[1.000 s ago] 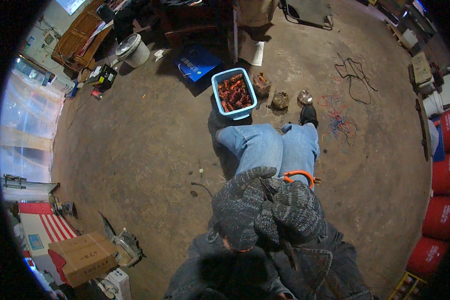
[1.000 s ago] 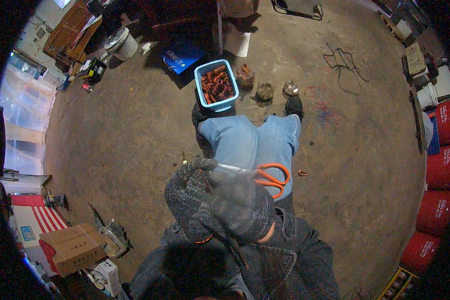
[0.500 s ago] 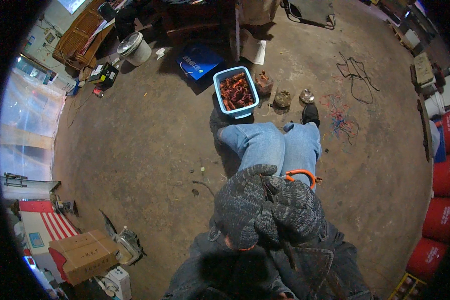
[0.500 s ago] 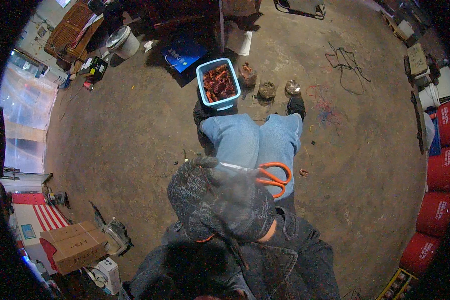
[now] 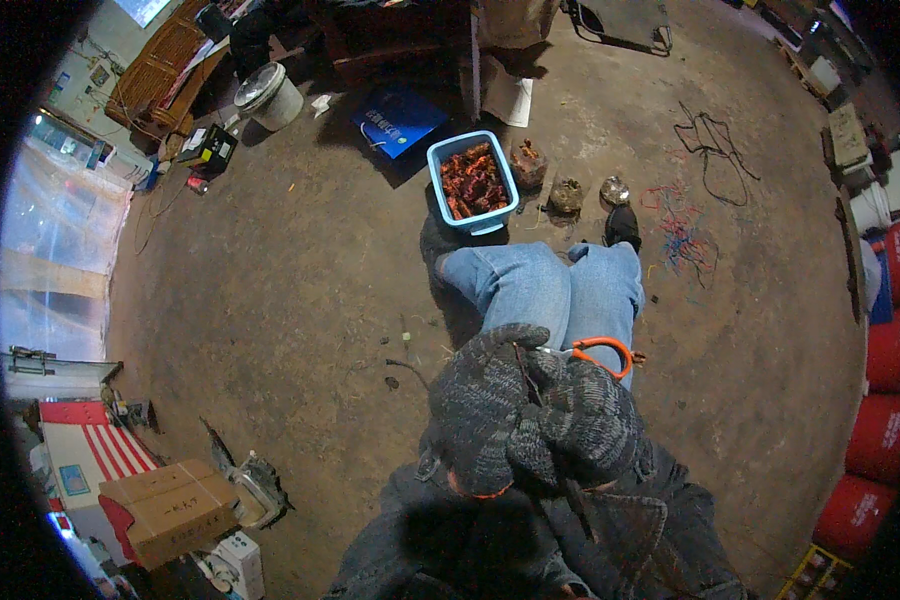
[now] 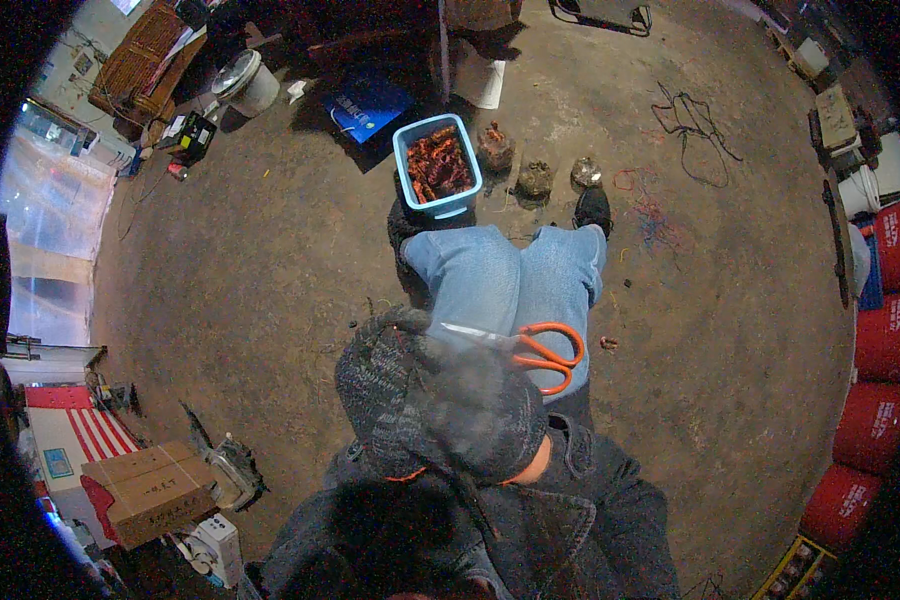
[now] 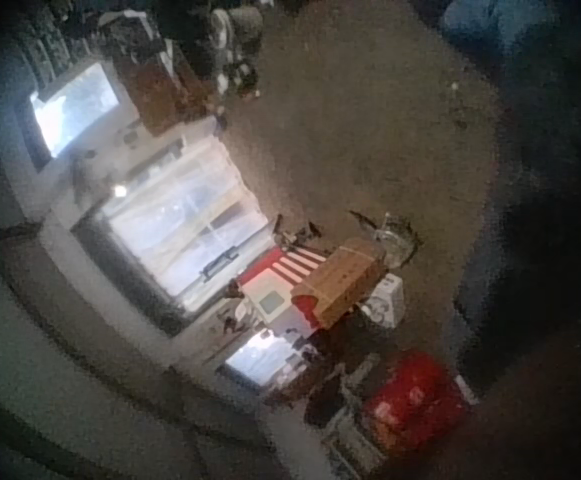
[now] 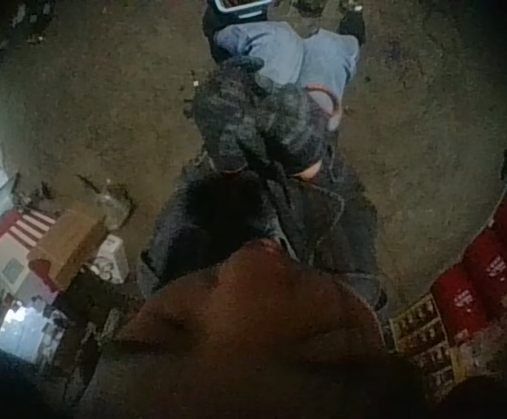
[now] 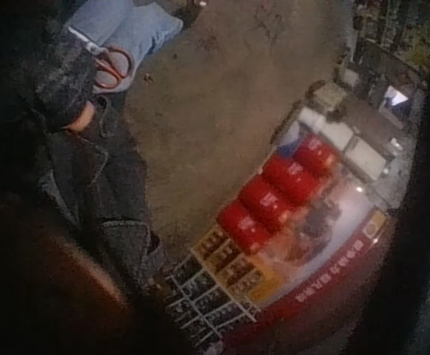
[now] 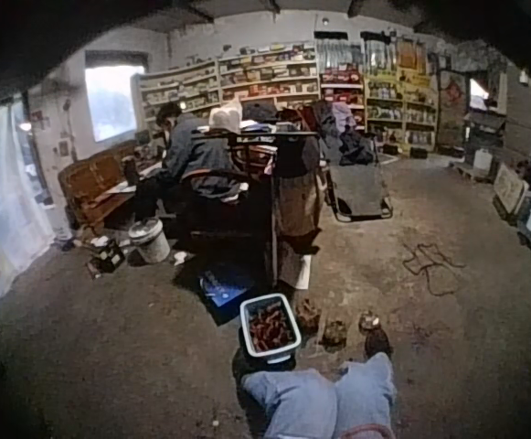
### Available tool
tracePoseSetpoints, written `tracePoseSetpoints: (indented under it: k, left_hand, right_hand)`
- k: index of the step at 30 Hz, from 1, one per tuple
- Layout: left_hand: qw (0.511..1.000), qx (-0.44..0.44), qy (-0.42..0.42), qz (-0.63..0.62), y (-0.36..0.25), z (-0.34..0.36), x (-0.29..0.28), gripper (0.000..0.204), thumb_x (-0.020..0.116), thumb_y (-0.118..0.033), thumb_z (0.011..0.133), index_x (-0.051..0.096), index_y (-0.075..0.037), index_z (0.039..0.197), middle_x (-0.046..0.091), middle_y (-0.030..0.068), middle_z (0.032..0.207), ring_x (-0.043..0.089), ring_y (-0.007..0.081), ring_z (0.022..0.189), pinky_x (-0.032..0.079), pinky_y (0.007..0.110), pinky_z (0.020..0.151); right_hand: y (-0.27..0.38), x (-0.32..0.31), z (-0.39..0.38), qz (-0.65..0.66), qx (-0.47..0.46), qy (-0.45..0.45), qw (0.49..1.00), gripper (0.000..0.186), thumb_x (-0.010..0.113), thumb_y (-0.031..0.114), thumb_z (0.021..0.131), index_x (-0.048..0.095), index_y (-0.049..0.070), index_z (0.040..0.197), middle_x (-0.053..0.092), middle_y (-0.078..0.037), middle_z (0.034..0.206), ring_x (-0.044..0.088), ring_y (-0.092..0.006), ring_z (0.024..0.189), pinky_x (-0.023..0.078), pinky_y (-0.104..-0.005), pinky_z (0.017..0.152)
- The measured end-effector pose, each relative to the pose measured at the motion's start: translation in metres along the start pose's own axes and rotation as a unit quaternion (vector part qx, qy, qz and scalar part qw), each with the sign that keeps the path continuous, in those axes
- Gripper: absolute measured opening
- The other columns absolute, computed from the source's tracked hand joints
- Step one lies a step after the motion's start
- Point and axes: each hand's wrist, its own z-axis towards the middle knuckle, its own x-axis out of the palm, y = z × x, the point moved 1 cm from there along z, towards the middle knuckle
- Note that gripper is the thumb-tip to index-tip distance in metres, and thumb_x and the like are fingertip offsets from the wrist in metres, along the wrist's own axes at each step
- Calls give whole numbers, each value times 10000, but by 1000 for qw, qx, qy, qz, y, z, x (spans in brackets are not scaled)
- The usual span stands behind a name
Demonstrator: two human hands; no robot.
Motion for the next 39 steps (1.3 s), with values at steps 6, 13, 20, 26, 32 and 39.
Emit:
tracePoseSetpoints:
  k: [6, 13, 20, 26, 32, 39]
  left_hand:
    - [987, 49, -153, -7, 4, 1, 11, 264, 538, -24, 804, 577, 14, 1063, 608, 138, 998, 598, 200, 895, 493, 301, 757]
    - [964, 114, -239, 38, -1, 2, 20, 219, 553, -11, 785, 629, 21, 988, 648, 140, 910, 627, 231, 819, 501, 325, 728]
    - [943, 197, -227, 145, -1, 10, 25, 216, 639, -20, 742, 644, 22, 954, 653, 151, 869, 640, 244, 788, 508, 337, 701]
    - [948, 183, -209, 156, -8, 6, 25, 235, 696, -2, 689, 659, 9, 921, 658, 141, 808, 643, 210, 688, 501, 305, 613]
    - [954, 151, -177, 187, -23, 5, 28, 190, 696, -14, 697, 668, -14, 885, 656, 127, 772, 641, 197, 696, 491, 307, 605]
    - [990, 33, -75, 117, -26, 16, 24, 129, 688, -60, 677, 664, -18, 797, 648, 92, 728, 623, 171, 675, 486, 294, 615]
  right_hand:
    - [-12, -21, -2, -465, -236, -37, 852, 340, 576, 94, 782, 535, 19, 1111, 594, -95, 1038, 587, -233, 905, 474, -335, 812]
    - [6, -12, -12, -579, -205, -148, 775, 350, 679, 127, 687, 616, 167, 1029, 585, -114, 1074, 561, -293, 918, 459, -362, 754]
    - [0, -12, -4, -248, -344, -267, 865, 238, 679, 31, 651, 633, 43, 884, 640, -121, 941, 599, -237, 823, 458, -339, 737]
    - [12, -13, -16, -348, -375, -301, 805, 197, 686, 31, 676, 653, 68, 867, 645, -122, 950, 608, -217, 820, 478, -312, 739]
    - [26, -14, -21, -379, -379, -278, 797, 178, 700, 62, 686, 658, 82, 857, 646, -74, 899, 608, -189, 797, 486, -315, 702]
    - [28, -39, -8, -220, -269, -181, 920, 226, 701, 65, 721, 534, 47, 872, 580, -82, 862, 585, -193, 819, 480, -326, 748]
